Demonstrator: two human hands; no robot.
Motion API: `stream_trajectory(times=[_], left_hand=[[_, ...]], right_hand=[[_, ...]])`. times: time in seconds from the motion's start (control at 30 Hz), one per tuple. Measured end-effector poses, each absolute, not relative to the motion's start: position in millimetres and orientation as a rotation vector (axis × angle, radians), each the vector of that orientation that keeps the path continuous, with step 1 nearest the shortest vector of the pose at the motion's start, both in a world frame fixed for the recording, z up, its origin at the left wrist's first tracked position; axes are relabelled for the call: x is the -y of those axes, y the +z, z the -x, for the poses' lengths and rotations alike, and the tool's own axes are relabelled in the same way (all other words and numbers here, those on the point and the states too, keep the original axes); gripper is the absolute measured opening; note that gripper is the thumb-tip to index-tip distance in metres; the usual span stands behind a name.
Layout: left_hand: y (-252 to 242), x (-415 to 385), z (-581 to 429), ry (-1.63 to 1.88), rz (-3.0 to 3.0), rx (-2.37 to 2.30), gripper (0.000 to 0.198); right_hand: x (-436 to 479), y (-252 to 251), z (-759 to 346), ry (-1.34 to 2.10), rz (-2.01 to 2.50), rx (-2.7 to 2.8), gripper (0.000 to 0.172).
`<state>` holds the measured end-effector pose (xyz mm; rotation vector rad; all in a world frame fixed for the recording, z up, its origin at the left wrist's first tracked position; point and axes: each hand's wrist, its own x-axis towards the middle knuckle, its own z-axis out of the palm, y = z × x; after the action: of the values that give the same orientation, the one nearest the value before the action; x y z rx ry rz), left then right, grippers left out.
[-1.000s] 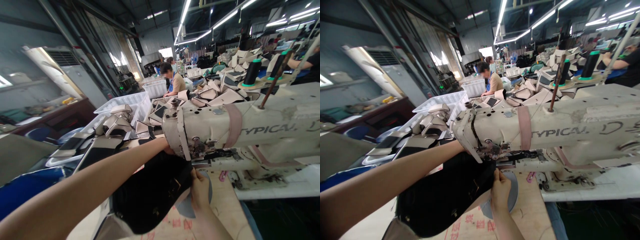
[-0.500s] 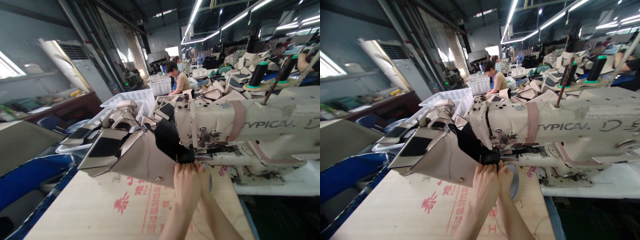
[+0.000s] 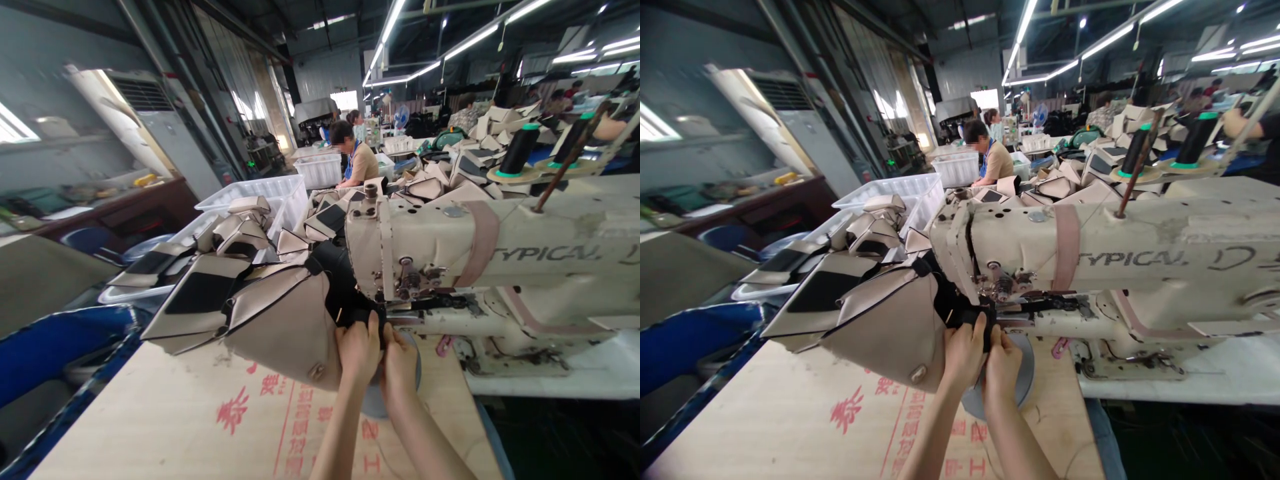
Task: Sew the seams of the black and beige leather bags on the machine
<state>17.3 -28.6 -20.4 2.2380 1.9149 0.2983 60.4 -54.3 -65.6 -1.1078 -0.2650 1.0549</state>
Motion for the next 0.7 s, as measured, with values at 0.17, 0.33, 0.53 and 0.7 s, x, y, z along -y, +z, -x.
stream_trajectory(times=[0.17, 0.33, 0.53, 0.7], left_hand=[[-20, 18, -10, 0.375, -2.123, -1.891, 0.063], [-17, 14, -10, 0.362, -2.217, -1.876, 0.060], [-15, 17, -11, 0.289, -2.340, -1.848, 0.055], [-15, 17, -10, 0.209, -2.393, -1.805, 0.052]], right_hand=[[49, -64, -57, 1.181, 1.030, 0.154, 0.043], [48, -57, -56, 1.188, 1.022, 0.114, 0.043], [48, -56, -59, 1.145, 1.084, 0.152, 0.041], [47, -55, -59, 1.139, 1.114, 0.154, 0.039]])
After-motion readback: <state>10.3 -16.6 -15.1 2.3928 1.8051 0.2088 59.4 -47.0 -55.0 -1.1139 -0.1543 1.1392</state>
